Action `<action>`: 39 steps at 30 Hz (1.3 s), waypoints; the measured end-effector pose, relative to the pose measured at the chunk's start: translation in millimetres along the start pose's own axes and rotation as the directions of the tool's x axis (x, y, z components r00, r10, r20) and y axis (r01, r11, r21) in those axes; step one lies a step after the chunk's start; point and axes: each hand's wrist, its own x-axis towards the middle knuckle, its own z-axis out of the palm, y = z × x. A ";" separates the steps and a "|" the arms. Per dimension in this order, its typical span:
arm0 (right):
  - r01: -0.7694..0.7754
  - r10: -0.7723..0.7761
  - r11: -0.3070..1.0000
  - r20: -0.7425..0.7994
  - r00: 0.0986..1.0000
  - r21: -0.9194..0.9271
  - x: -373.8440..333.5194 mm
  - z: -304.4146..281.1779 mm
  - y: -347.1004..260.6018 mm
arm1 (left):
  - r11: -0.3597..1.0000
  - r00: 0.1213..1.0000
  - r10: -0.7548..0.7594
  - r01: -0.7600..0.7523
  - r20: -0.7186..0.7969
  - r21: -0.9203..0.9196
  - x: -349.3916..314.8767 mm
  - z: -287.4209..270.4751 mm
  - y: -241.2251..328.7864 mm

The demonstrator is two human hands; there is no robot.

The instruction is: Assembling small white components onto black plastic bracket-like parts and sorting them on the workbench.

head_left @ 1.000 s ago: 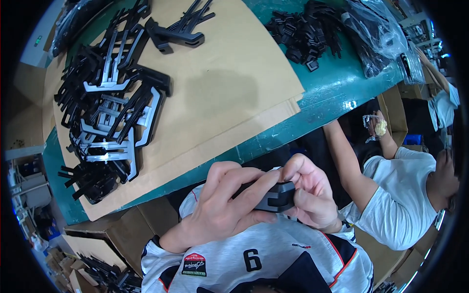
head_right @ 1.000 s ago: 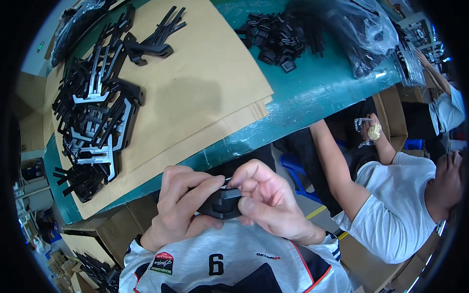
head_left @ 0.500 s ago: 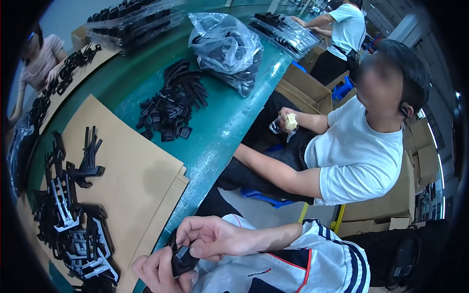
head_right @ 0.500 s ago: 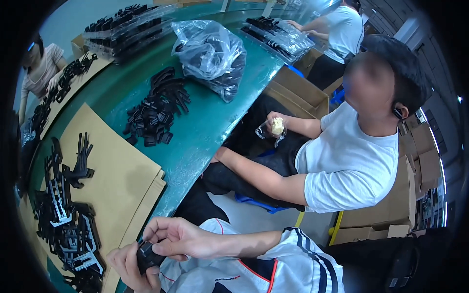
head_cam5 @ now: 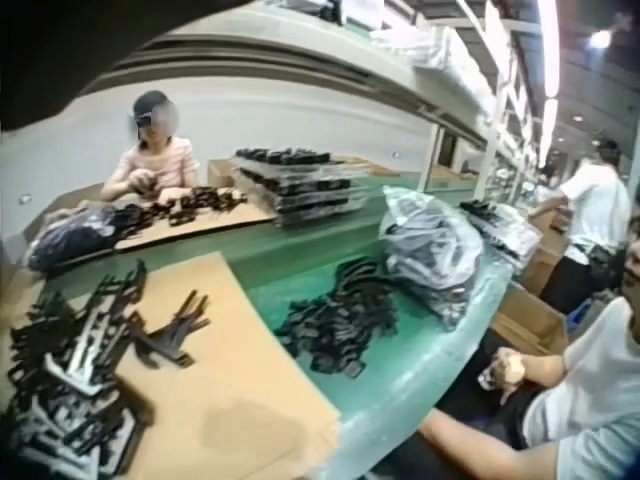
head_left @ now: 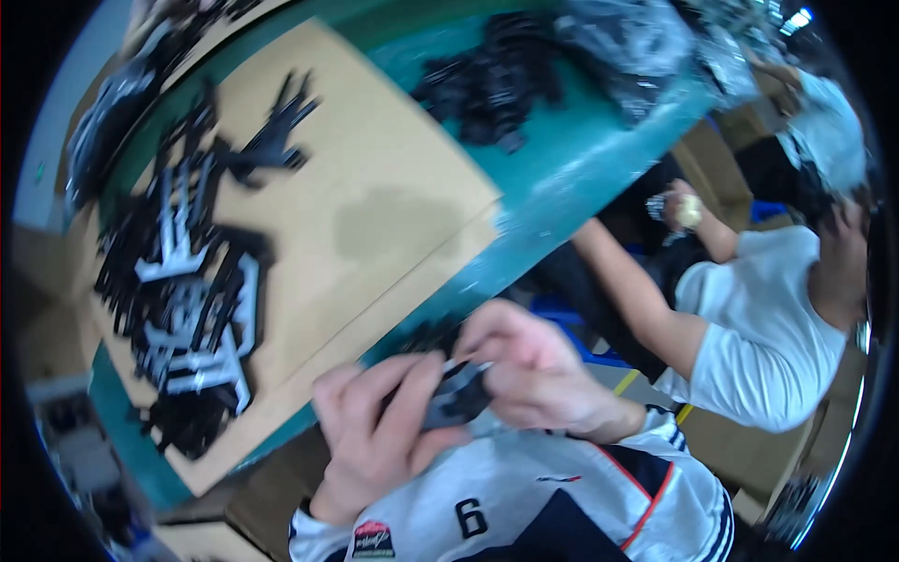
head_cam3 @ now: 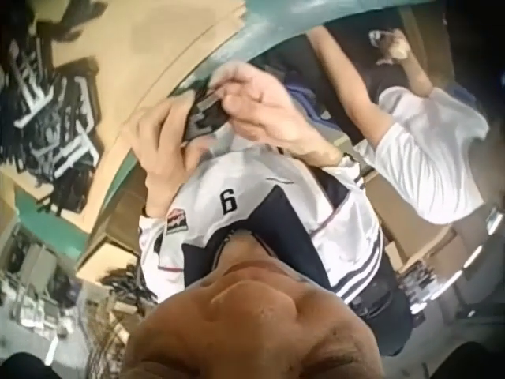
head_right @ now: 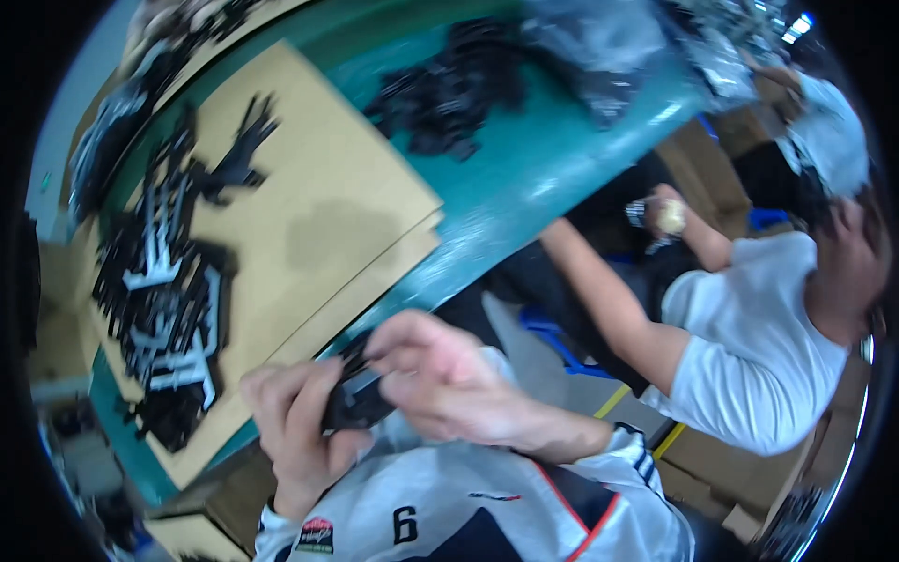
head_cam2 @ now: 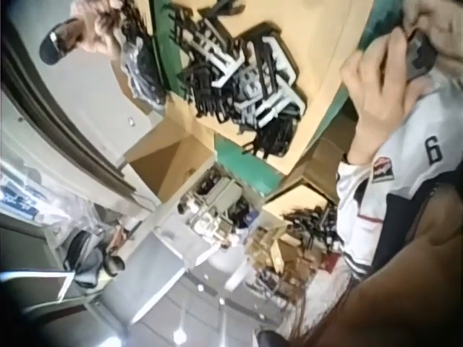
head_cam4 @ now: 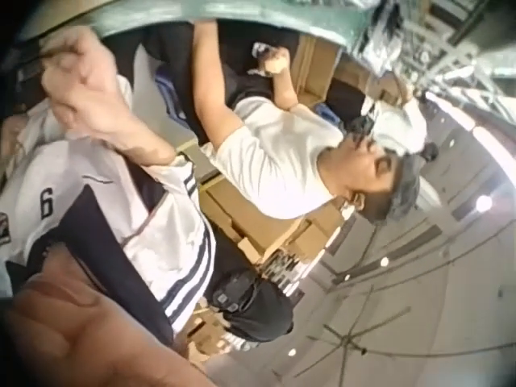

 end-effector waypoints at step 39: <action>-0.125 0.098 0.897 0.084 0.992 0.425 10.8 -11.9 20.5 | 0.982 0.982 0.085 -0.111 -0.168 -0.152 -13.2 31.2 -5.7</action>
